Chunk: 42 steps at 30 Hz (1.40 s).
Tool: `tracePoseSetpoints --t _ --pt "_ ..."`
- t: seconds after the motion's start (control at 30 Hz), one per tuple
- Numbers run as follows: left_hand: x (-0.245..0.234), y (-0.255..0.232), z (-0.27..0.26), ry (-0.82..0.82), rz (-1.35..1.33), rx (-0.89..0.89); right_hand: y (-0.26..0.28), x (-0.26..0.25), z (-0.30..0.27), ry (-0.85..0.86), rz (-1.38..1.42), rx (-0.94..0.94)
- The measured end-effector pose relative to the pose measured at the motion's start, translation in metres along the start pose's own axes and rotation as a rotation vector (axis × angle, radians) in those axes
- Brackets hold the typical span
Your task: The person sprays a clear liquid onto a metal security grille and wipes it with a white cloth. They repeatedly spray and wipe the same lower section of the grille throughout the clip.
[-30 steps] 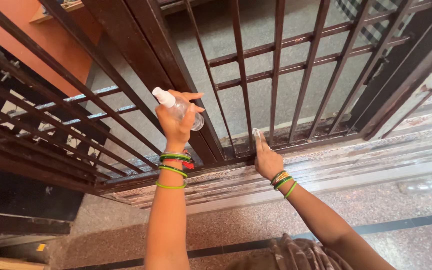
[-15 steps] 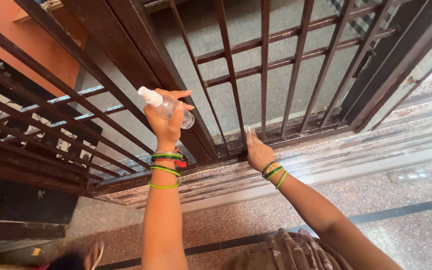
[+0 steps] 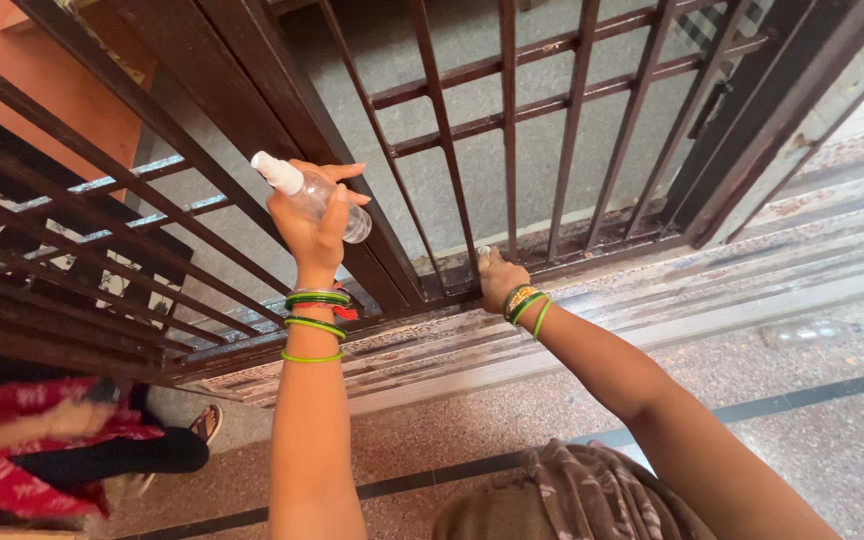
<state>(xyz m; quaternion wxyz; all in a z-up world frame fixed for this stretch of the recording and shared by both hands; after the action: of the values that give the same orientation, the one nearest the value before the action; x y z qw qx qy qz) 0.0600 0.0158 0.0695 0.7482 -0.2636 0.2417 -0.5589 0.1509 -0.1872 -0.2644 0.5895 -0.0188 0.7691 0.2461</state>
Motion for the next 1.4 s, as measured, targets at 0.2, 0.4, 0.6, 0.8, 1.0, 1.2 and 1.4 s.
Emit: tracePoseSetpoints --t 0.2,0.4,0.6,0.8,1.0,1.2,1.4 --pt "0.001 0.000 -0.002 -0.024 -0.015 0.001 0.005 -0.007 -0.007 0.034 -0.007 0.012" --pt "0.039 0.002 -0.053 -0.063 0.279 -0.156 -0.014 0.028 0.023 0.068 -0.008 0.008" --pt "0.183 -0.034 -0.203 0.429 -0.040 -0.546 -0.020 0.044 0.039 0.270 -0.043 0.087" --pt "0.219 -0.124 -0.236 0.605 0.137 -0.090 -0.010 0.028 0.024 0.248 -0.006 0.076" --pt "0.226 -0.115 -0.237 0.563 0.241 -0.075 0.022 0.001 0.007 0.462 -0.153 -0.161" --pt "0.286 -0.118 -0.257 0.746 0.029 0.037 0.006 -0.144 -0.066 0.389 0.430 -0.027" --pt "0.312 -0.115 -0.257 0.851 -0.108 -0.009 -0.087 -0.225 -0.098 0.011 0.405 0.066"
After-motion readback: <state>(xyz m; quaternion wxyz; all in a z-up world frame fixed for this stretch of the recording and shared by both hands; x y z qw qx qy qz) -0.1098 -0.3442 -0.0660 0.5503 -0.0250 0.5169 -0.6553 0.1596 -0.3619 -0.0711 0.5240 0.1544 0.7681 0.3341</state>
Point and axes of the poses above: each hand's wrist, its own z-axis towards the middle knuckle, its own x-axis out of the palm, y = z × x, the point moved 9 cm from there along z, towards the middle knuckle, and after that the axes turned 6 degrees about z, right-handed, at the moved point
